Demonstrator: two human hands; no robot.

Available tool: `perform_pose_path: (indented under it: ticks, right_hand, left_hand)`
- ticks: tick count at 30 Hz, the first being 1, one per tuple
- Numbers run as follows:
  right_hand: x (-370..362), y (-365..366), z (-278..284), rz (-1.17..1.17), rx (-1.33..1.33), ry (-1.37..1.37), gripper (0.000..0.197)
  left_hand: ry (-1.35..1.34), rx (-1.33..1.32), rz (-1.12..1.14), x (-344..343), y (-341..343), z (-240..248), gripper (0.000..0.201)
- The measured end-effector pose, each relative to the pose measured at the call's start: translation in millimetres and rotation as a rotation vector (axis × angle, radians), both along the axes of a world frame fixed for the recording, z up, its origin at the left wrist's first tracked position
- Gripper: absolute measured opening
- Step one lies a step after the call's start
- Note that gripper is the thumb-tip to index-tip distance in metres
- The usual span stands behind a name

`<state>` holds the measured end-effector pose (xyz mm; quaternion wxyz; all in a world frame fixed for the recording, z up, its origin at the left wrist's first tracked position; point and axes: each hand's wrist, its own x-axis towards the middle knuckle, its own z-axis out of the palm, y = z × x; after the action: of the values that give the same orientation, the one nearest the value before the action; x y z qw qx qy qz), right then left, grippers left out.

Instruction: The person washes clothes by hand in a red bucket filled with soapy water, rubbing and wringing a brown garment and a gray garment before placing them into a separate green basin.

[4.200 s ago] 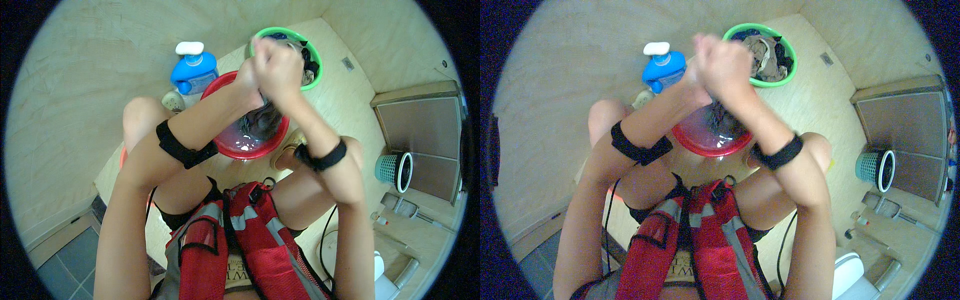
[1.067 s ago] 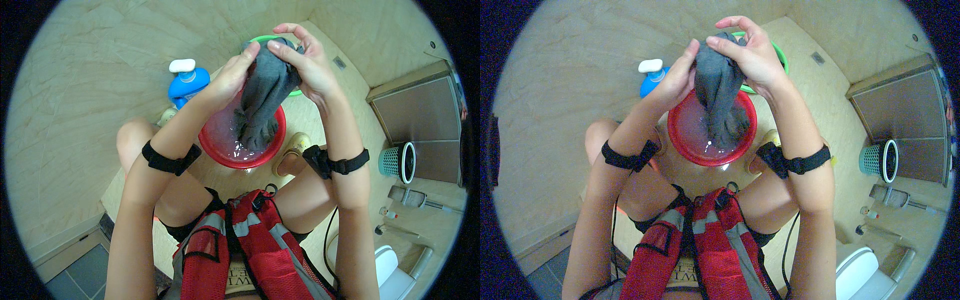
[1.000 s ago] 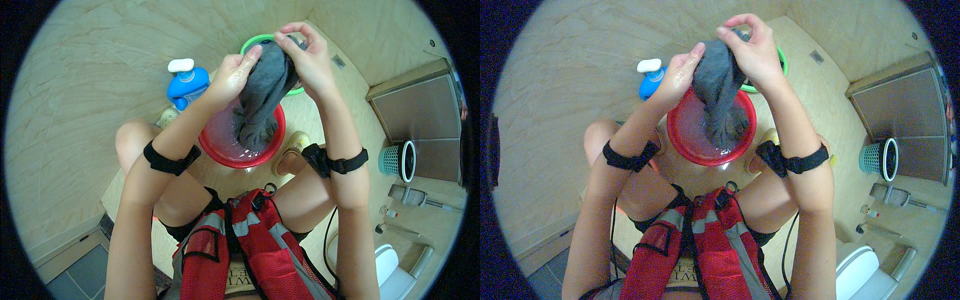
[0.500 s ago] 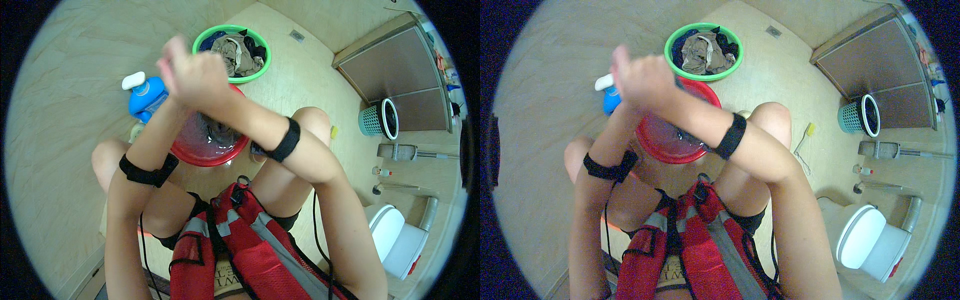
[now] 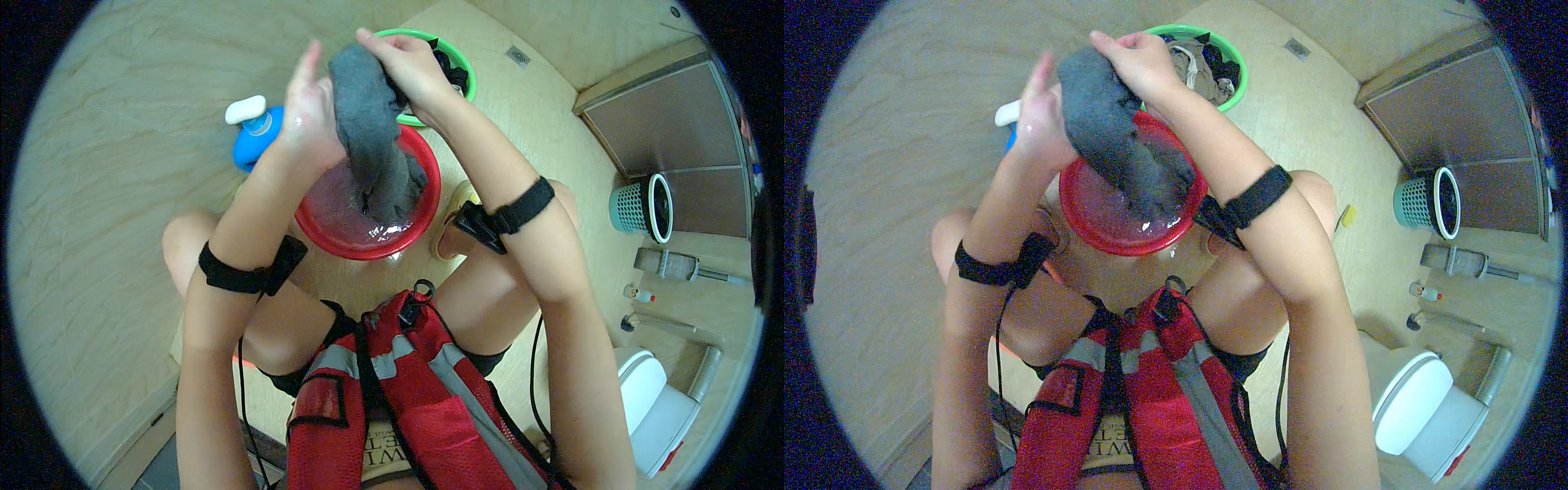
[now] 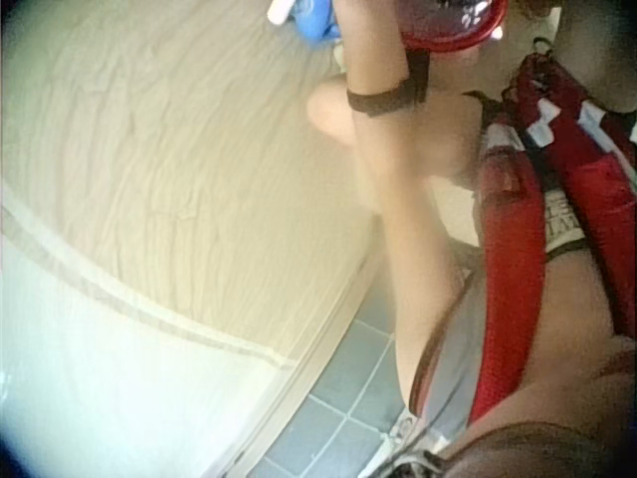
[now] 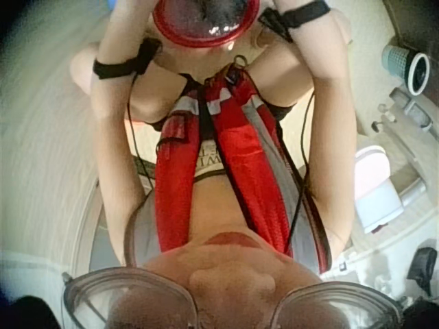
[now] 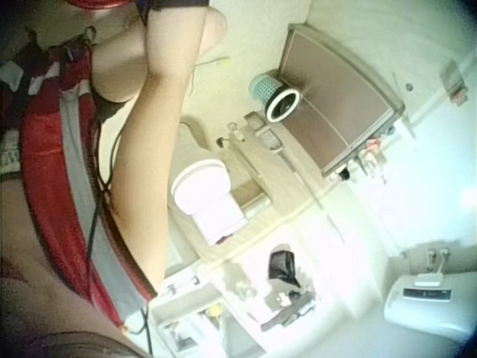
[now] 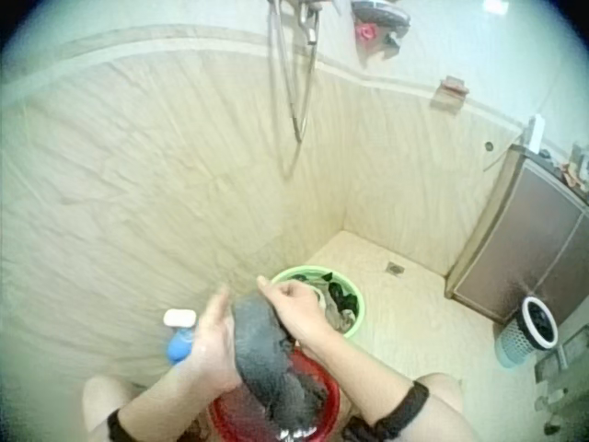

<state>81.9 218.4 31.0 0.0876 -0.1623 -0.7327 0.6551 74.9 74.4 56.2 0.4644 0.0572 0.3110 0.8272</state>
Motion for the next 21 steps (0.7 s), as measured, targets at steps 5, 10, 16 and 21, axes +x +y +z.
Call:
perform_pose_path:
  ticks: [5, 10, 16, 21]
  right_hand:
    - [45, -31, 35, 0.286, -0.811, 0.058, 0.058]
    - [49, -13, 34, 0.349, -0.244, -0.018, 0.041]
    - [24, 12, 18, -0.042, 0.404, 0.361, 0.034]
    - [34, -51, 29, -0.163, 1.026, 0.330, 0.059]
  left_hand:
    - [0.100, 0.237, 0.030, -16, -22, 17, 0.058]
    - [0.510, 0.055, 0.347, -17, -23, 21, 0.038]
    - [1.258, -0.857, 0.493, -28, -13, 2, 0.026]
    - [0.711, -0.530, 0.586, -32, 6, -53, 0.039]
